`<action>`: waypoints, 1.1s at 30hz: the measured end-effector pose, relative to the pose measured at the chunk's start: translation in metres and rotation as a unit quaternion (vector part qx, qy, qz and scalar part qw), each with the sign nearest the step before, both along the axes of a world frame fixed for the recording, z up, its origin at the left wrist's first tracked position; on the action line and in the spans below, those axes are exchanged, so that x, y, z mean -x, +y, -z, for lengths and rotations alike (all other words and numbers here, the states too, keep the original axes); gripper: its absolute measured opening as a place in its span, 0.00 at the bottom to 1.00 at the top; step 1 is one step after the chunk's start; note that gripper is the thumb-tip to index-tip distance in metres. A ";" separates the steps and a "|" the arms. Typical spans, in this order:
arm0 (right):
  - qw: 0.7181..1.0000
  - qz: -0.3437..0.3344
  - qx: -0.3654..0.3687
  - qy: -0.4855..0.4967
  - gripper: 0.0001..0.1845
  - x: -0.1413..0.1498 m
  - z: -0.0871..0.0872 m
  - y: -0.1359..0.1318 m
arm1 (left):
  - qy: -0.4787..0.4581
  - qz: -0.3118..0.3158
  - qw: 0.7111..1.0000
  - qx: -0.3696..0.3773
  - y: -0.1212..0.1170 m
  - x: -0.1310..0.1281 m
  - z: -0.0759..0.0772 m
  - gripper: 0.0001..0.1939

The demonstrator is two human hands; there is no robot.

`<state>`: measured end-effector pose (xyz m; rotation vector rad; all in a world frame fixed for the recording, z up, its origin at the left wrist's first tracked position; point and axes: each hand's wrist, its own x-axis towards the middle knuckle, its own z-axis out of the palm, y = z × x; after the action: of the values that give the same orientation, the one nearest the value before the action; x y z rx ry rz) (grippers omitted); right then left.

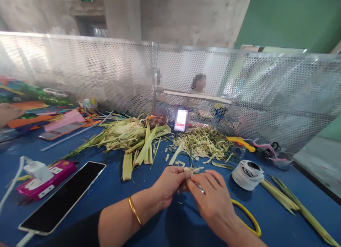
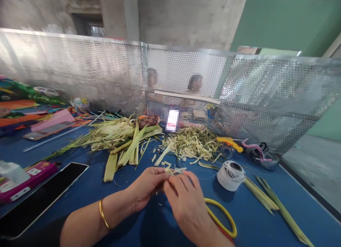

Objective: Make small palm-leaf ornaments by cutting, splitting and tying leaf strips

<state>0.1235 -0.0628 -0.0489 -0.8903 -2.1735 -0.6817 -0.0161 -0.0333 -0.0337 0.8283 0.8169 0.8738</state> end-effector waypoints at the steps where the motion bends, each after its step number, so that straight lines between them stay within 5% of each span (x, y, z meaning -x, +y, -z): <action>1: 0.999 -0.016 -0.006 -0.027 0.17 0.002 0.000 0.000 | 0.001 -0.001 1.000 -0.003 0.000 0.000 0.001 0.14; 8: 0.994 -0.041 -0.029 -0.097 0.22 0.010 0.007 0.004 | -0.004 0.002 1.000 -0.002 -0.003 -0.001 0.002 0.16; 13: 0.996 -0.032 0.065 0.055 0.14 0.004 0.004 0.001 | 0.016 -0.007 1.000 -0.007 -0.001 0.000 0.001 0.16; 16: 0.961 0.013 0.177 0.212 0.09 -0.001 -0.001 0.001 | 0.012 0.006 1.000 0.003 0.001 0.001 -0.002 0.16; 20: 0.881 0.069 0.315 0.345 0.11 -0.004 0.000 0.007 | 0.021 0.013 1.000 0.016 0.003 0.004 -0.004 0.16; 26: 0.845 0.090 0.368 0.378 0.11 -0.001 0.000 0.009 | 0.056 0.022 0.998 0.000 0.001 0.005 -0.007 0.15; 31: 0.776 0.053 0.466 0.422 0.14 0.002 -0.003 0.005 | 0.057 -0.017 0.998 0.013 0.001 0.004 -0.007 0.13; 33: 0.769 0.054 0.471 0.428 0.15 0.002 -0.002 0.005 | 0.066 -0.036 0.997 0.029 0.001 0.003 -0.006 0.13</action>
<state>0.1219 -0.0574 -0.0469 -1.4395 -1.4914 0.7939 -0.0190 -0.0319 -0.0281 0.8156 0.9886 0.8617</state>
